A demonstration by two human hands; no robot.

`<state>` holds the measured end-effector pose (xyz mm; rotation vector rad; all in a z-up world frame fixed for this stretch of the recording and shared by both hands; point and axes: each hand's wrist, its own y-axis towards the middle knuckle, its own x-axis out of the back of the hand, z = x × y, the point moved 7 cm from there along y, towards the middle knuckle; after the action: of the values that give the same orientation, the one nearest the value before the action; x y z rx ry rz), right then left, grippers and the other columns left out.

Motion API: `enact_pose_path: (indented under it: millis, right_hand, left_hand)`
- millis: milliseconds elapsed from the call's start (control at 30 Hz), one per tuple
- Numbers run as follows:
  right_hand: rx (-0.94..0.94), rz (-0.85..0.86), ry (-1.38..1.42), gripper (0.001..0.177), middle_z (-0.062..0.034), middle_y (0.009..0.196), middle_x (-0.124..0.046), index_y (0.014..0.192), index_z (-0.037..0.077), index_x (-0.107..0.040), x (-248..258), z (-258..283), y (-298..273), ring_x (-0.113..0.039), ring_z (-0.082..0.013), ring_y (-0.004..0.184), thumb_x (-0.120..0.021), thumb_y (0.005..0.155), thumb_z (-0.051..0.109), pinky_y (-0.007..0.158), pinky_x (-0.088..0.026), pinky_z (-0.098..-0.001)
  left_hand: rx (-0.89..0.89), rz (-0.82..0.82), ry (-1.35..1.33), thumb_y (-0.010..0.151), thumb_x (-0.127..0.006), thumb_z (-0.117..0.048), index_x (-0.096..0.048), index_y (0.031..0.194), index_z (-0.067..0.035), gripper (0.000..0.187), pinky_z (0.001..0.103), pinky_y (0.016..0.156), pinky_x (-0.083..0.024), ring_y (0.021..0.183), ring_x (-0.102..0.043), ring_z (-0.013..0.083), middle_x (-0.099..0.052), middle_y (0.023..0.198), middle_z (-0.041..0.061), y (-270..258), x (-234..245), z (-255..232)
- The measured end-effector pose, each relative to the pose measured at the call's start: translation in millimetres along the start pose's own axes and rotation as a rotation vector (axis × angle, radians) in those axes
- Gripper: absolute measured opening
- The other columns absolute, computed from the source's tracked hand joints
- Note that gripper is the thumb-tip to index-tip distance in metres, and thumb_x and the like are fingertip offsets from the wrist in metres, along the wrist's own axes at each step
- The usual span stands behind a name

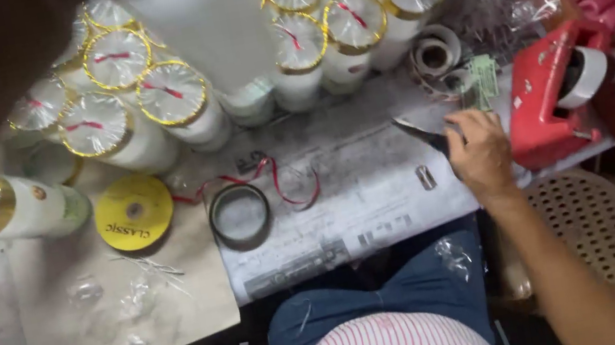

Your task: Applying decorative gold trim to the rims of candle jars and cutting the excess with scissors.

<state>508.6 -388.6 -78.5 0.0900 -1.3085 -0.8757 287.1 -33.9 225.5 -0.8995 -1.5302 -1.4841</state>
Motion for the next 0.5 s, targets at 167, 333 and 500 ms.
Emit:
enact_pose_path:
  millis: [167,333,500]
  right_hand:
    - [-0.131,0.368,-0.178,0.028,-0.0036,0.103,-0.068,0.115,0.019,-0.075,-24.2,-64.7,-59.9,-0.069,-0.0258,0.1,-0.073,0.087,0.021,0.09,-0.054,-0.0361]
    - [-0.13,0.393,-0.319,0.049,-0.0043,0.106,-0.063,0.132,0.021,-0.064,-29.6,-69.9,-68.6,-0.065,-0.0264,0.102,-0.072,0.083,0.019,0.087,-0.055,-0.0371]
    - [-0.15,0.432,-0.302,0.044,-0.0066,0.103,-0.065,0.129,0.022,-0.06,-17.4,-58.7,-62.8,-0.068,-0.0293,0.098,-0.065,0.086,0.019,0.083,-0.057,-0.0404]
  left_hand:
    - [-0.088,0.004,-0.201,0.098,-0.073,-0.02,-0.058,0.094,-0.014,0.017,0.056,0.05,-0.045,0.059,-0.06,0.0452,-0.059,0.075,0.01,-28.2,-41.8,-110.5]
    - [-0.224,0.038,-0.199,0.086,-0.074,-0.025,-0.054,0.088,-0.022,0.02,0.037,0.049,-0.052,0.055,-0.066,0.0251,-0.062,0.077,-0.004,-53.6,-118.7,-183.9]
    - [-0.248,-0.004,-0.102,0.085,-0.069,-0.015,-0.055,0.088,-0.022,0.016,0.034,0.047,-0.049,0.052,-0.061,0.0212,-0.059,0.077,-0.003,-78.9,-152.4,-196.8]
